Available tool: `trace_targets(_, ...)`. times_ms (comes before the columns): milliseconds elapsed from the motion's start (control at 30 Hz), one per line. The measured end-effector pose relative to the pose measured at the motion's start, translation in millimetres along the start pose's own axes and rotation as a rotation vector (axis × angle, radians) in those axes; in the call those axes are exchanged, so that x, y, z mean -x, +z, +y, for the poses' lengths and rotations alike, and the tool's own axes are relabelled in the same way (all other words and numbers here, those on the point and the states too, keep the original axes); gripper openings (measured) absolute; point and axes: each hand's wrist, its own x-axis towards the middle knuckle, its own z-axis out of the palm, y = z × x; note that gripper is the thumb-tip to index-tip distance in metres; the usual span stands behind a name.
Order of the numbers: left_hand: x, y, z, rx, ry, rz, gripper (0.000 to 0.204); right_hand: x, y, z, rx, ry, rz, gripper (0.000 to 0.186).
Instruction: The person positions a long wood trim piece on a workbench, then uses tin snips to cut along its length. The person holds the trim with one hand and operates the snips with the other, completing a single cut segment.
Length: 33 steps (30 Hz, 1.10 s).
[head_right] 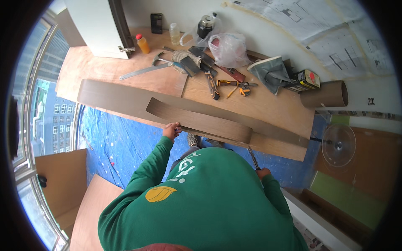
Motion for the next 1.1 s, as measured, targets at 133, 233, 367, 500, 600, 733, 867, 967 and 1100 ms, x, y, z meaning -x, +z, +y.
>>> trace_targets(133, 9.8, 30.0, 4.6, 0.052, 0.034, -0.176, 0.018, 49.6, -25.2, -41.3, -0.089, 0.134, 0.026, 0.065)
trace_targets(233, 33.3, 65.3, 22.4, -0.045, 0.091, -0.292, 0.019, 62.7, -19.3, -48.8, -0.131, 0.179, 0.017, 0.065)
trace_targets(367, 58.0, 117.1, 47.9, -0.301, 0.216, -0.476, 0.02, 64.5, 1.9, -42.9, -0.152, 0.183, -0.009, 0.065)
trace_targets(500, 94.2, 176.5, 76.1, -0.555, 0.392, -0.755, 0.031, 57.2, 20.8, -36.7, -0.146, 0.168, 0.019, 0.063)
trace_targets(600, 109.3, 199.9, 84.9, -0.701, 0.462, -0.901, 0.033, 57.0, 30.8, -29.8, -0.176, 0.207, 0.019, 0.062)
trace_targets(733, 108.9, 195.1, 80.1, -0.804, 0.564, -0.867, 0.032, 56.9, 38.2, -22.7, -0.214, 0.202, 0.018, 0.061)
trace_targets(867, 90.1, 158.8, 66.0, -1.057, 0.353, -0.682, 0.036, 55.1, 42.2, -20.1, -0.214, 0.192, -0.003, 0.06)
trace_targets(967, 82.6, 123.9, 43.4, -1.041, 0.327, -0.551, 0.043, 48.9, 47.6, -13.8, -0.207, 0.181, 0.0, 0.059)
trace_targets(1100, 82.0, 86.8, 17.6, -1.016, 0.166, -0.503, 0.042, 36.4, 53.0, -8.0, -0.15, 0.125, 0.02, 0.06)
